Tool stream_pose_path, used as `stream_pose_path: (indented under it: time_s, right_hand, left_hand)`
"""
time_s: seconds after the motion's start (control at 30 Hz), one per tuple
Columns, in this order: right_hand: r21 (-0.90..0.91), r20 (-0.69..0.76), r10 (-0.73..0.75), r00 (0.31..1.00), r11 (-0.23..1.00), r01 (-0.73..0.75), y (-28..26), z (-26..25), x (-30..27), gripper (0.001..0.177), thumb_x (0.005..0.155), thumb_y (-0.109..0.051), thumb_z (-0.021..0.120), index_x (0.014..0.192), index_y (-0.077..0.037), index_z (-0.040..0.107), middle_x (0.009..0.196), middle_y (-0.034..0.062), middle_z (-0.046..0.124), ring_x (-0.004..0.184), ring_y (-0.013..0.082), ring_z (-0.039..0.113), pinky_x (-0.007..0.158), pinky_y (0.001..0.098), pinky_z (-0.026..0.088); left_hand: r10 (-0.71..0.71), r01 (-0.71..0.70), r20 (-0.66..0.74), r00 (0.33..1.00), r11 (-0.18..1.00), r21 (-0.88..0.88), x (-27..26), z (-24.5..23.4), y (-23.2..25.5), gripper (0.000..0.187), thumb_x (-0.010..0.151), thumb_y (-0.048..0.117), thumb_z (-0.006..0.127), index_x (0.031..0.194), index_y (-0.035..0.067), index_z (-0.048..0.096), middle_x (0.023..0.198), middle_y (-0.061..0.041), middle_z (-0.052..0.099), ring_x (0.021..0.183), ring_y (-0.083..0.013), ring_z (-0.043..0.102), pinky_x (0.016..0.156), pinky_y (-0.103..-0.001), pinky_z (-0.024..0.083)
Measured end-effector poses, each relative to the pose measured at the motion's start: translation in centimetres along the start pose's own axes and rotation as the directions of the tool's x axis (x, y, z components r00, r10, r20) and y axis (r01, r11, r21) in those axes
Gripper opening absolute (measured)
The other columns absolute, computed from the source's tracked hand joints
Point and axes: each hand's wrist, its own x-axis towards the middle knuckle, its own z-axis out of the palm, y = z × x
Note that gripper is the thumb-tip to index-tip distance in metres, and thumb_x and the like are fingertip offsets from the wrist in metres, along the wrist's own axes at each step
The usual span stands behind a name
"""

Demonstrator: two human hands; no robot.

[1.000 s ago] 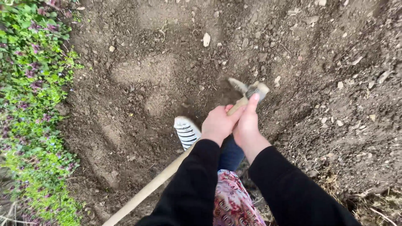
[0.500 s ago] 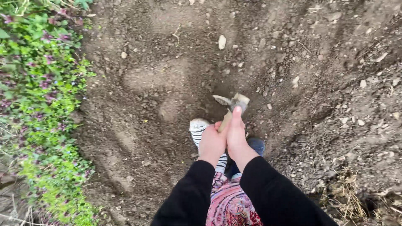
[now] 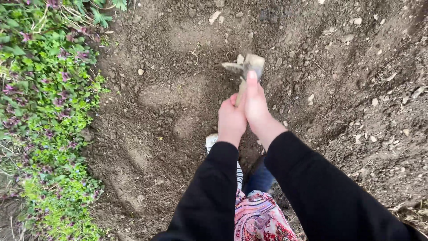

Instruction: Tilling and loosening soil in a garden bed using a hand hoe

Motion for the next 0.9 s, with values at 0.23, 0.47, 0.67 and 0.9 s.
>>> stream_pose_path:
  time_s: [0.23, 0.47, 0.67, 0.9]
  right_hand:
    - [0.004, 0.034, 0.061, 0.998, 0.998, -0.062, 2.0, 1.7, -2.2, 0.084, 0.093, -0.071, 0.049, 0.136, 0.002, 0.049, 0.115, 0.0262, 0.064, 0.083, 0.0304, 0.075, 0.066, 0.0402, 0.068]
    - [0.017, 0.012, 0.209, 0.978, 0.978, -0.21, 12.5, -0.4, -4.2, 0.078, 0.099, -0.07, 0.044, 0.121, 0.004, 0.056, 0.081, 0.0226, 0.066, 0.065, 0.0298, 0.07, 0.059, 0.0406, 0.064]
    - [-0.038, 0.033, 0.072, 0.997, 0.997, -0.071, 9.9, 1.0, -2.1, 0.065, 0.101, -0.067, 0.045, 0.118, -0.005, 0.055, 0.07, 0.0169, 0.067, 0.061, 0.0254, 0.069, 0.056, 0.0364, 0.06]
    - [-0.122, 0.21, -0.109, 0.972, 0.983, 0.137, -3.6, 6.3, 2.5, 0.077, 0.099, -0.069, 0.04, 0.125, 0.003, 0.048, 0.079, 0.0117, 0.067, 0.063, 0.019, 0.071, 0.06, 0.0323, 0.064]
  left_hand:
    - [-0.056, 0.056, -0.008, 0.998, 0.998, -0.019, 1.8, -0.6, -4.8, 0.063, 0.091, 0.058, 0.057, 0.107, -0.002, 0.07, 0.106, -0.023, 0.075, 0.117, -0.0369, 0.067, 0.1, -0.051, 0.053]
    - [-0.226, 0.227, 0.044, 0.973, 0.973, -0.037, -1.0, -1.2, -13.4, 0.056, 0.093, 0.053, 0.062, 0.104, -0.001, 0.067, 0.101, -0.022, 0.075, 0.111, -0.0374, 0.07, 0.094, -0.05, 0.055]
    - [-0.044, 0.045, 0.014, 0.999, 0.996, -0.083, 1.2, -1.5, -10.8, 0.05, 0.098, 0.048, 0.055, 0.11, 0.001, 0.069, 0.105, -0.027, 0.073, 0.113, -0.0438, 0.066, 0.095, -0.056, 0.052]
    - [0.127, -0.157, -0.151, 0.98, 0.967, -0.202, 8.8, -3.1, -3.7, 0.037, 0.098, 0.042, 0.058, 0.094, 0.007, 0.071, 0.085, -0.012, 0.073, 0.089, -0.0249, 0.071, 0.083, -0.046, 0.053]
